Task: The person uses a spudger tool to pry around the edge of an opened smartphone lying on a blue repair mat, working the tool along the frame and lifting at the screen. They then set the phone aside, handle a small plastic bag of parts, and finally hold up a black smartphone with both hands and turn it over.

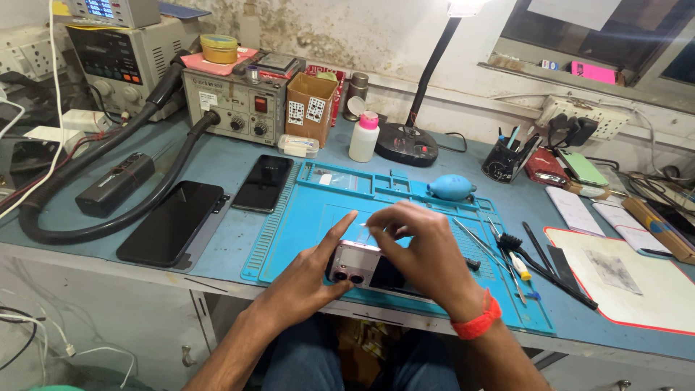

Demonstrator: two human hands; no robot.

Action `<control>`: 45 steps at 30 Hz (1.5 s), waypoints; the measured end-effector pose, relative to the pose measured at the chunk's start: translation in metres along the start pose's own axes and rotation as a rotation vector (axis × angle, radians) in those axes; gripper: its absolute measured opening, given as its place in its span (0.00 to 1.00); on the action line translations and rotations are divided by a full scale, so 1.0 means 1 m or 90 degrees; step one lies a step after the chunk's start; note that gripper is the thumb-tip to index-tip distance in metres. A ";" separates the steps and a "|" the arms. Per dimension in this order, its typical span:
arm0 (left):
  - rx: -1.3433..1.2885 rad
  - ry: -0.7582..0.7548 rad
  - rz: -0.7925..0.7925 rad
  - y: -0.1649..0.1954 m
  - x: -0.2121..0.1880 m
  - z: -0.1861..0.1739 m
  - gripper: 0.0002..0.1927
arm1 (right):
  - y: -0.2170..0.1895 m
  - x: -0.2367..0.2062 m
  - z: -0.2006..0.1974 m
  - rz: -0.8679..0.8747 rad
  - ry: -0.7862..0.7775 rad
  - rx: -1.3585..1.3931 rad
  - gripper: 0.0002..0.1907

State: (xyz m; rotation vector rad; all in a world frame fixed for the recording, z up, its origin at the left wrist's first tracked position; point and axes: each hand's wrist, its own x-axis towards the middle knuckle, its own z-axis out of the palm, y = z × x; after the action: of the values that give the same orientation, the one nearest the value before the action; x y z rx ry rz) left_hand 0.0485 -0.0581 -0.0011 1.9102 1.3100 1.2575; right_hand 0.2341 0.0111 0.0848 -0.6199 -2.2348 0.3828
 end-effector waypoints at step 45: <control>0.018 0.012 0.058 -0.011 0.000 0.003 0.36 | -0.021 -0.006 -0.010 0.037 -0.046 -0.020 0.06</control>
State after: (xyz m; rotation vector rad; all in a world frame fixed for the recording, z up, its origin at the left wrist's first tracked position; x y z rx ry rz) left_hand 0.0466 -0.0531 -0.0108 2.0024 1.2702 1.3113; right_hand 0.2381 -0.0088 0.0974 -0.6992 -2.2982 0.4066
